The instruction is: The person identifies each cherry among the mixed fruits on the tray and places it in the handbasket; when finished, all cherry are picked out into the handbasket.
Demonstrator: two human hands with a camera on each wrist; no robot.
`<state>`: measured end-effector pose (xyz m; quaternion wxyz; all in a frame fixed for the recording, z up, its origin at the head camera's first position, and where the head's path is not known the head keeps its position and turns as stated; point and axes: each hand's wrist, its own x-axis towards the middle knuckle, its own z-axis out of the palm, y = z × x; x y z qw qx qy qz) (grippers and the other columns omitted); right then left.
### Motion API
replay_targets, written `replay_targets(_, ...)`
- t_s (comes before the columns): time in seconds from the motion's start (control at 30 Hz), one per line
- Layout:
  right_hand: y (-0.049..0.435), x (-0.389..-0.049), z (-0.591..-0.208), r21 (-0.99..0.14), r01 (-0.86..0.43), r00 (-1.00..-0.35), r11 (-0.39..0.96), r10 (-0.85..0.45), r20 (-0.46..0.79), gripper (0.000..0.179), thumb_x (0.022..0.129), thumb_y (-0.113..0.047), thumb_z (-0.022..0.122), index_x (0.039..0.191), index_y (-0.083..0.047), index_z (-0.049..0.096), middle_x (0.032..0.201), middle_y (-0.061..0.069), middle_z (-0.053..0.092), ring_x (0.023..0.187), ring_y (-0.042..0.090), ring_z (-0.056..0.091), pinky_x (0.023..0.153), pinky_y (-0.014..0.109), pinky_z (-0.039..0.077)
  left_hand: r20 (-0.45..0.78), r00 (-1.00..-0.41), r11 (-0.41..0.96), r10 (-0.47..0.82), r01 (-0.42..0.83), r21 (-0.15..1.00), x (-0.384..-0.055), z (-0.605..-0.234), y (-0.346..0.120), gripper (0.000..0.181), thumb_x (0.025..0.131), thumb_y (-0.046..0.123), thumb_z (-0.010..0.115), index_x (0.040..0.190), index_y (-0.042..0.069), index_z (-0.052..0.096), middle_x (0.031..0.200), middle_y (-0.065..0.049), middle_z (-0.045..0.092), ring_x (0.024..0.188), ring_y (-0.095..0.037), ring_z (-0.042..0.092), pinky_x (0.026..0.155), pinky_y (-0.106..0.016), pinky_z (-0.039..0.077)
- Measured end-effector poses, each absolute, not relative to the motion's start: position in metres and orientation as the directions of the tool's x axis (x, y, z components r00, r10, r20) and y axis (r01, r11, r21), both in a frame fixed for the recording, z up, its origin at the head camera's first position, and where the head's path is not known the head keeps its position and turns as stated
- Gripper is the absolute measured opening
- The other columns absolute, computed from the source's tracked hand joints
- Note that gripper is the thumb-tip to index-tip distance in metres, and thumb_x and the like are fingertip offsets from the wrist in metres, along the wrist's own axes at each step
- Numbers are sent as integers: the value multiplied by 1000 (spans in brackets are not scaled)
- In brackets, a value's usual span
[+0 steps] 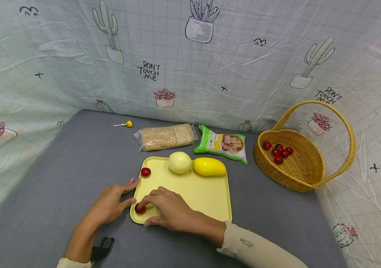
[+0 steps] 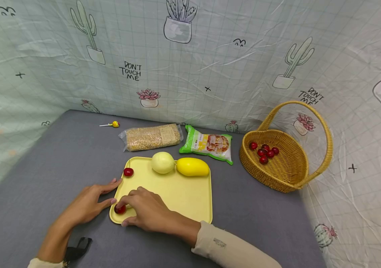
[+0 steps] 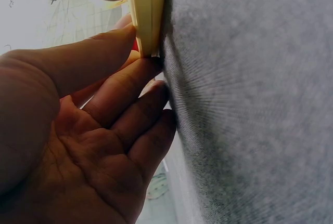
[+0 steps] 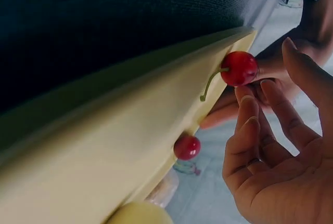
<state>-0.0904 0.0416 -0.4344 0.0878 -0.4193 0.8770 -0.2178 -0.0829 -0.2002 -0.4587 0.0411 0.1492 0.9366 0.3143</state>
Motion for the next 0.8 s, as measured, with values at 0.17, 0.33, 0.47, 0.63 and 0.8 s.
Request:
replay_targets(0.17,33,-89,-437,-415,-700,-642,581,-766,11,43,86,-41,89,125,-34,76,119,-13,72,102,2,57,78,14,47,39,-952,756,303,265,598,-82,-460,-201,61,92,8,81,150,6,61,149,-26,60,138,-49,58,108,-66,50)
replay_targets(0.33,27,-89,-438,-362,-707,-657,608,-754,18,44,85,-43,90,126,-33,76,118,-11,72,100,4,56,74,15,48,34,-954,756,299,258,602,-82,-461,-201,62,92,8,81,150,6,61,149,-26,60,138,-49,59,107,-65,51)
replay_targets(0.47,23,-89,-440,-315,-720,-657,619,-754,20,49,86,-44,89,132,-32,74,119,-10,72,100,6,57,72,15,48,27,-954,756,297,253,603,-82,-461,-201,62,92,8,81,150,7,61,150,-26,59,138,-48,58,107,-66,51)
replay_targets(0.63,18,-91,-442,-292,-736,-645,611,-764,30,54,86,-43,89,136,-33,73,115,-10,73,94,5,55,67,13,44,29,-955,751,296,251,610,-82,-461,-201,62,92,6,81,150,7,61,150,-26,59,139,-49,58,107,-65,51)
replay_targets(0.8,16,-91,-443,-274,-752,-632,600,-774,41,37,85,-42,91,120,-33,79,102,-14,72,84,3,50,61,12,38,19,-956,755,292,243,609,-83,-461,-201,62,93,7,80,151,7,60,151,-26,57,139,-49,57,107,-65,51)
